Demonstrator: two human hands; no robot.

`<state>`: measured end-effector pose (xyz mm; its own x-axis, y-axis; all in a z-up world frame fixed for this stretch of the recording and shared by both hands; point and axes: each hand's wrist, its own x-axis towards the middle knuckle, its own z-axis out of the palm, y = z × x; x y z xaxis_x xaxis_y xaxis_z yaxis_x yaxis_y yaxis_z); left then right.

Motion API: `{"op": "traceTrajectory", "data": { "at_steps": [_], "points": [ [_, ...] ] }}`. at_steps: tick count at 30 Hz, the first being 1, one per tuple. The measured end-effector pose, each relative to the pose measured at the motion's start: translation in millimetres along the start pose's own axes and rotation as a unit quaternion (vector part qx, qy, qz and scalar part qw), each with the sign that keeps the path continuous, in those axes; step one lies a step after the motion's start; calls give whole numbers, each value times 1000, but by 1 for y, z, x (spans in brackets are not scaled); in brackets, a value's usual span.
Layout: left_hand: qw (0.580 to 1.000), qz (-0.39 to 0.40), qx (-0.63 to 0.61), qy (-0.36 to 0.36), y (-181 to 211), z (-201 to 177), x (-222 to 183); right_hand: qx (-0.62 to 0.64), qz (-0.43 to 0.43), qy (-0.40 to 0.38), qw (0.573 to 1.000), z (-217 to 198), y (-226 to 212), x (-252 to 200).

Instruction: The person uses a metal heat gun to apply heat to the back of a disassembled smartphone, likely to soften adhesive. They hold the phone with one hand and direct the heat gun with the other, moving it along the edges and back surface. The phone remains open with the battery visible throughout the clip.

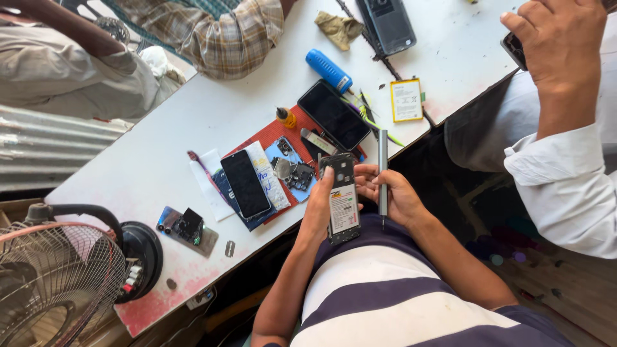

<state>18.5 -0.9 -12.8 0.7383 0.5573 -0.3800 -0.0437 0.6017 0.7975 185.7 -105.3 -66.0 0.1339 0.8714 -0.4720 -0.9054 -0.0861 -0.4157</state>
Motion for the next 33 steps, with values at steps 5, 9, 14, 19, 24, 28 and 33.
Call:
{"op": "traceTrajectory", "data": {
  "at_steps": [5, 9, 14, 19, 24, 28, 33],
  "points": [
    [998, -15, -54, 41, -7, -19, -10, -103, -211, 43, 971, -15, -67, 51],
    [992, -31, -117, 48, -14, -28, -19, -221, -348, 79, 908, -26, -154, 132],
    [989, -4, -142, 44, -23, -32, -27, -369, -433, 120, 813, -9, -216, 194],
    [973, 35, -226, 28, -24, -37, -33, -272, -487, 49, 829, -10, -220, 162],
    [965, 48, -259, -10, -15, -30, -34, -103, -384, 55, 916, -21, -191, 111],
    [961, 69, -265, -35, -5, -20, -33, -45, -298, 24, 953, -5, -134, 69],
    [958, 54, -274, -70, -3, -13, -29, -86, -319, -16, 944, 41, -64, 9]
  ]
}}
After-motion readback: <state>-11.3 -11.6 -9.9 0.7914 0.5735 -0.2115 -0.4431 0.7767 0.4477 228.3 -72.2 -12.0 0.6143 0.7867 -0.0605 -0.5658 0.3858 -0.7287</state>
